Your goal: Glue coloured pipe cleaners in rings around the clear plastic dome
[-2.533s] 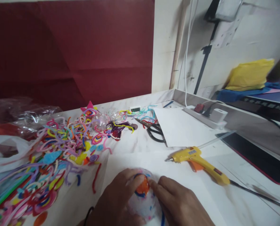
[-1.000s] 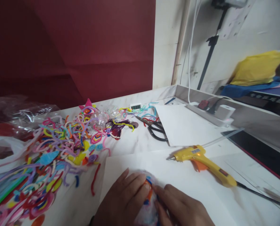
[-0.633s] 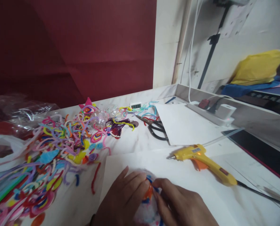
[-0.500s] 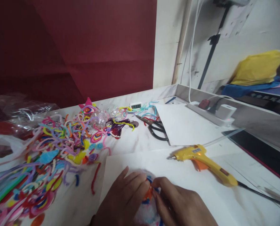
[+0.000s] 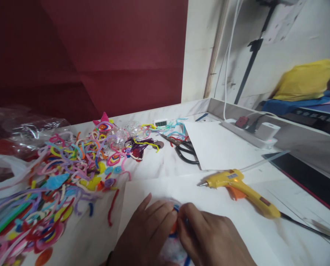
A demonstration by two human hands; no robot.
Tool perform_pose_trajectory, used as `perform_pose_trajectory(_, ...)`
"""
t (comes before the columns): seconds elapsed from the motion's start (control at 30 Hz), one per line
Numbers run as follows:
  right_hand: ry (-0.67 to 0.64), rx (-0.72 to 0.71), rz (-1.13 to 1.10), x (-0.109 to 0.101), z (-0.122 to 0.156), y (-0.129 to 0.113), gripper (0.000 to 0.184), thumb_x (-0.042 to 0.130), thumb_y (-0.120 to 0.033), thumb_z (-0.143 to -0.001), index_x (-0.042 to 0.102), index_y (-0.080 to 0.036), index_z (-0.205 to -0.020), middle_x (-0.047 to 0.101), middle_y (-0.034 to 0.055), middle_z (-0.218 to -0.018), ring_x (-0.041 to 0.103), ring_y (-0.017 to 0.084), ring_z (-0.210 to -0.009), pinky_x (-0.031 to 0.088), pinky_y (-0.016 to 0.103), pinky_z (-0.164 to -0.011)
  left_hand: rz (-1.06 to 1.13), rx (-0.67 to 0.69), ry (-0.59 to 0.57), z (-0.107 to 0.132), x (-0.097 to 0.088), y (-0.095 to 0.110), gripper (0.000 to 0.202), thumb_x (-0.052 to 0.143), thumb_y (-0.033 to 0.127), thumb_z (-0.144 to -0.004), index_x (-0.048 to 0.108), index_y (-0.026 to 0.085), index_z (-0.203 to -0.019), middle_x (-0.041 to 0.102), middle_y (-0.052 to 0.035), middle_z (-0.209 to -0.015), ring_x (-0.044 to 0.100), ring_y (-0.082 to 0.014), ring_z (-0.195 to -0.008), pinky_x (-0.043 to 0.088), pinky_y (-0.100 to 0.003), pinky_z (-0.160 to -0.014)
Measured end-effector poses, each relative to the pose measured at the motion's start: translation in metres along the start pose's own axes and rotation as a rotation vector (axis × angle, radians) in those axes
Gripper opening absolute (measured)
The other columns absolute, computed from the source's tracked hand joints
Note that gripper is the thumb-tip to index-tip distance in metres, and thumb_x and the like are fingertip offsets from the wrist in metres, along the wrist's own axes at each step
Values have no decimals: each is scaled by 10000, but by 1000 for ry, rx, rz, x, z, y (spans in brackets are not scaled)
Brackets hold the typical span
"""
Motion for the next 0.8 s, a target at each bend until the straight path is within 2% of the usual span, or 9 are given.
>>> perform_pose_trajectory(0.1, -2, 7, 1, 2, -1, 2, 124, 483, -192, -907, 426, -249, -813, 605, -81, -585, 593, 106, -428, 367, 216, -410, 2, 0, -11, 0, 4, 1, 460, 304, 403, -1033, 533, 66, -1245, 665, -123, -1218, 481, -212, -1310, 168, -429, -1209)
perform_pose_trajectory(0.3, 3, -15, 14, 3, -2, 3, 114, 458, -179, -908, 419, -245, -824, 590, -82, -573, 581, 109, -420, 365, 221, -419, 54, -76, 206, -1, 1, 1, 530, 298, 522, -1012, 582, 107, -1179, 706, -91, -1140, 565, -202, -1216, 244, -424, -1185)
perform_pose_trajectory(0.37, 13, -26, 22, 3, -1, 3, 127, 447, -178, -913, 414, -245, -811, 578, -83, -560, 569, 107, -409, 357, 223, -413, 39, -58, 173, -5, -4, 2, 498, 342, 504, -1010, 587, 102, -1172, 710, -84, -1139, 570, -196, -1213, 239, -404, -1191)
perform_pose_trajectory(0.43, 34, -35, 22, 1, 0, 3, 137, 438, -175, -915, 411, -246, -801, 563, -86, -543, 555, 105, -393, 347, 225, -403, 7, -29, 21, -10, -5, 2, 455, 410, 464, -1003, 577, 89, -1199, 693, -86, -1187, 549, -194, -1243, 223, -381, -1199)
perform_pose_trajectory(0.57, 36, -12, -21, 2, 3, 5, 134, 440, -181, -929, 434, -242, -809, 568, -85, -547, 567, 97, -400, 358, 213, -407, -19, 8, 26, -11, -15, 2, 519, 361, 512, -1002, 567, 74, -1192, 690, -105, -1181, 540, -198, -1254, 163, -394, -1214)
perform_pose_trajectory(0.63, 18, 12, -59, 3, 4, 6, 135, 440, -191, -940, 447, -239, -815, 581, -78, -563, 580, 98, -416, 370, 208, -414, -20, 9, 7, -9, -12, 1, 535, 350, 519, -1002, 558, 68, -1201, 686, -112, -1186, 539, -201, -1256, 153, -395, -1217)
perform_pose_trajectory(0.8, -16, 65, -164, 1, 3, 6, 117, 423, -210, -956, 471, -232, -851, 610, -61, -607, 594, 101, -457, 399, 198, -431, -11, 30, 47, -3, -2, 1, 539, 311, 512, -1012, 539, 72, -1224, 677, -119, -1195, 516, -224, -1278, 166, -442, -1211)
Point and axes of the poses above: each hand's wrist, its own z-axis away from the middle knuckle, its own x-axis out of the palm, y = z × x, the point moved 5 cm from there along -z, towards the middle knuckle
